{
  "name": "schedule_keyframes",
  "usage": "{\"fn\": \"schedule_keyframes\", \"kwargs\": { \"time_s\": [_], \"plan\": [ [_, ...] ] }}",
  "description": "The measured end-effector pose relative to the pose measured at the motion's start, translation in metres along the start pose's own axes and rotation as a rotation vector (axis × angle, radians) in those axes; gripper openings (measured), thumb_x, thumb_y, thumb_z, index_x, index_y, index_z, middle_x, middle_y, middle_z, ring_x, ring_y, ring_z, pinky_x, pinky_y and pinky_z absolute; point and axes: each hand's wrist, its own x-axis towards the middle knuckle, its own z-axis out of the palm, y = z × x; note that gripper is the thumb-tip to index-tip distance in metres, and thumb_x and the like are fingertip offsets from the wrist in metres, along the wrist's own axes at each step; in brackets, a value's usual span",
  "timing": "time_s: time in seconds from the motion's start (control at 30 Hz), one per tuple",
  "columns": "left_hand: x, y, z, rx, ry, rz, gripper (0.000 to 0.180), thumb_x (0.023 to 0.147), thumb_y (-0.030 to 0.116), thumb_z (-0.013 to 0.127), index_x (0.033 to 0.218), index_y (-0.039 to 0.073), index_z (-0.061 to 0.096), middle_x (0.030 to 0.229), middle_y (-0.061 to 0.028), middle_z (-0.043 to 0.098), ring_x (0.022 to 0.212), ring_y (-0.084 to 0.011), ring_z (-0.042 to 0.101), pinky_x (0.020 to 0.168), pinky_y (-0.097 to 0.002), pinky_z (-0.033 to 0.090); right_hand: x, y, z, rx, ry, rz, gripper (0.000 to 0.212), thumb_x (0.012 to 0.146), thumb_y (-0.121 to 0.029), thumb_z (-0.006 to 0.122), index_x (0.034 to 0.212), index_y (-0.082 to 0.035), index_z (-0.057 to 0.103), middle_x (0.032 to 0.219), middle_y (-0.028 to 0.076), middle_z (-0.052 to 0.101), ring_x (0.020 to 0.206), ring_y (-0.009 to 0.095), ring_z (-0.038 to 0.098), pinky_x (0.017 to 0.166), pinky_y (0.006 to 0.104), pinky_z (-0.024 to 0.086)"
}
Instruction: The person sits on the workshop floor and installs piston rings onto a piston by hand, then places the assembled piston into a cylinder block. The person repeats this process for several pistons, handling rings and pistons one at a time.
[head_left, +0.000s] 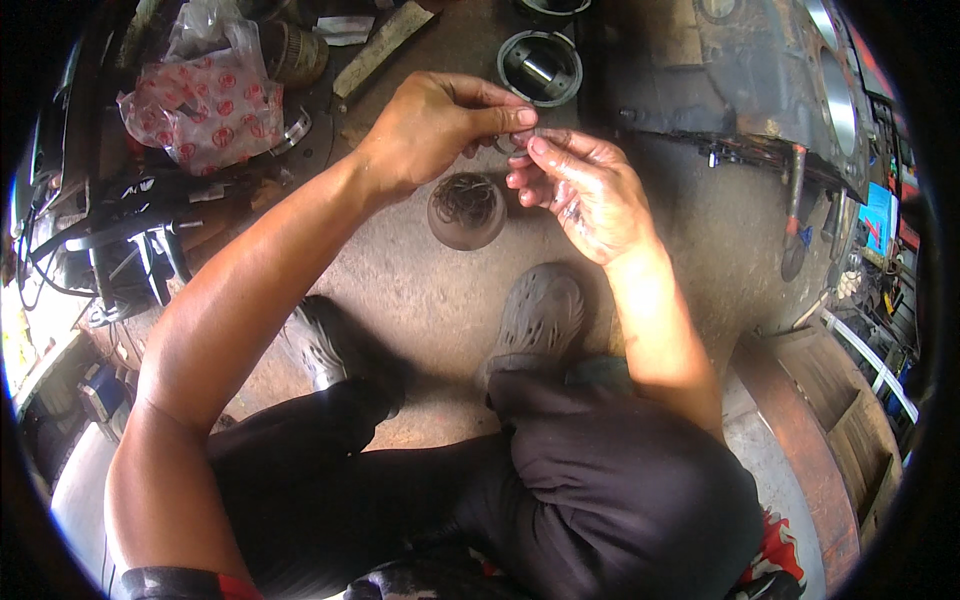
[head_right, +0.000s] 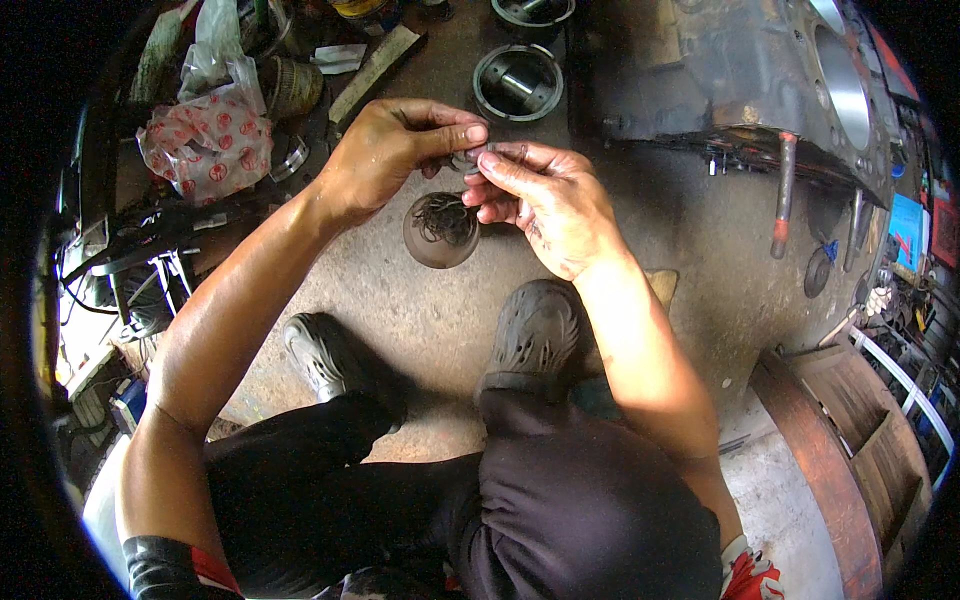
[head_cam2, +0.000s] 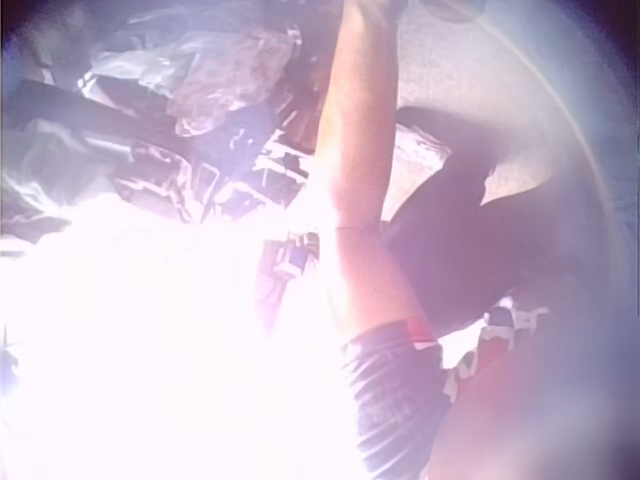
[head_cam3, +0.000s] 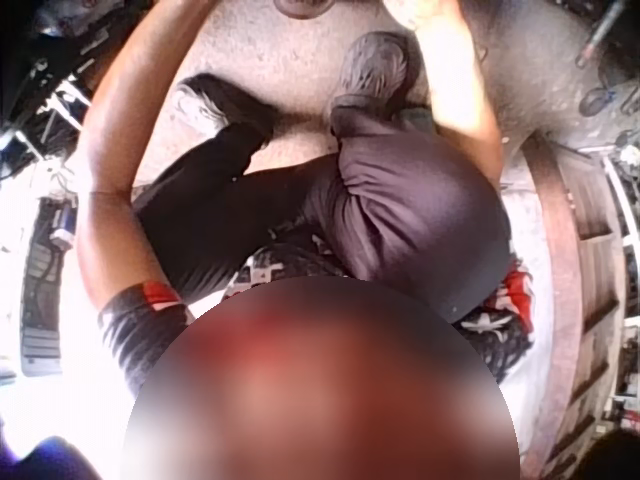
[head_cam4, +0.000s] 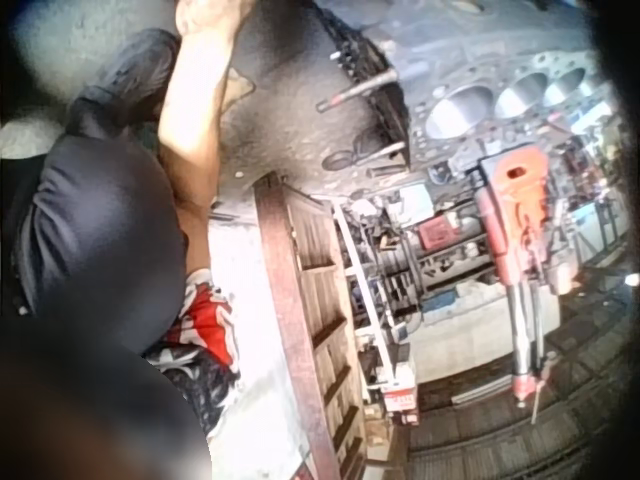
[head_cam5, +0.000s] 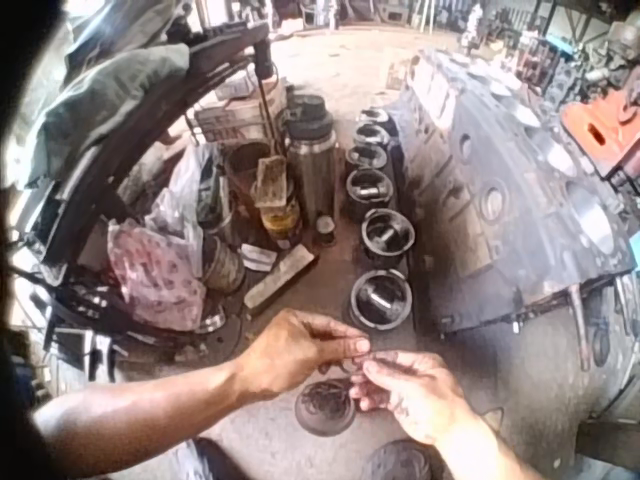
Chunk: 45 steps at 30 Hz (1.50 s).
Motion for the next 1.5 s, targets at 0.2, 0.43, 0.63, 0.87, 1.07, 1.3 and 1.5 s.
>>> {"fn": "schedule_keyframes", "kwargs": {
  "time_s": [0.2,0.43,0.63,0.87,1.07,1.3,1.5],
  "plan": [
    [-0.007,0.006,-0.016,-0.175,-0.333,0.112,0.055,0.089,-0.001,0.072,0.141,0.005,0.057,0.117,-0.0045,0.065,0.110,-0.0137,0.063,0.098,-0.0288,0.052,-0.004,-0.009,-0.006,0.101,-0.099,0.042,0.021,0.098,-0.015,0.067,0.111,0.001,0.068,0.095,0.011,0.073,0.082,0.018,0.072,0.066,0.0271,0.060],
    [-0.011,0.011,-0.021,-0.142,-0.371,0.153,0.059,0.084,-0.004,0.076,0.140,0.006,0.060,0.101,-0.0003,0.064,0.104,-0.0111,0.064,0.096,-0.0261,0.053,-0.009,-0.011,-0.007,0.065,-0.231,-0.020,0.029,0.100,-0.019,0.064,0.117,0.004,0.067,0.100,0.014,0.073,0.087,0.021,0.072,0.070,0.0301,0.061],
    [-0.012,0.013,-0.020,-0.162,-0.361,0.175,0.058,0.082,-0.003,0.078,0.137,0.005,0.061,0.096,0.0007,0.064,0.098,-0.0102,0.065,0.091,-0.0250,0.054,-0.008,-0.012,-0.009,0.152,-0.333,-0.043,0.032,0.102,-0.022,0.060,0.119,0.005,0.065,0.099,0.017,0.071,0.090,0.025,0.072,0.073,0.0346,0.063],
    [-0.014,0.019,-0.019,0.171,-0.258,0.349,0.053,0.077,0.007,0.085,0.128,0.007,0.070,0.092,-0.0014,0.067,0.087,-0.0106,0.064,0.080,-0.0267,0.053,-0.010,-0.008,-0.015,0.186,-0.353,-0.027,0.033,0.103,-0.023,0.058,0.118,0.005,0.066,0.101,0.019,0.071,0.092,0.029,0.073,0.074,0.0381,0.063],
    [-0.012,0.025,-0.022,0.374,-0.213,0.565,0.048,0.076,0.016,0.089,0.122,0.011,0.074,0.089,-0.0050,0.067,0.084,-0.0151,0.065,0.079,-0.0293,0.052,-0.010,-0.008,-0.016,0.226,-0.406,-0.030,0.032,0.104,-0.021,0.057,0.120,0.005,0.066,0.105,0.020,0.070,0.097,0.030,0.072,0.076,0.0396,0.063],
    [-0.012,0.027,-0.022,0.404,-0.185,0.645,0.047,0.076,0.016,0.089,0.121,0.010,0.074,0.088,-0.0049,0.067,0.078,-0.0137,0.066,0.073,-0.0289,0.055,-0.009,-0.006,-0.017,0.168,-0.410,-0.061,0.029,0.101,-0.016,0.061,0.122,0.004,0.066,0.106,0.019,0.070,0.097,0.027,0.071,0.078,0.0383,0.063],
    [-0.011,0.025,-0.020,0.402,-0.180,0.667,0.047,0.076,0.016,0.089,0.120,0.010,0.074,0.086,-0.0047,0.067,0.076,-0.0130,0.066,0.070,-0.0282,0.055,-0.009,-0.007,-0.019,0.143,-0.421,-0.053,0.029,0.099,-0.017,0.064,0.120,0.004,0.066,0.106,0.019,0.071,0.097,0.026,0.070,0.079,0.0369,0.062]
  ]
}}
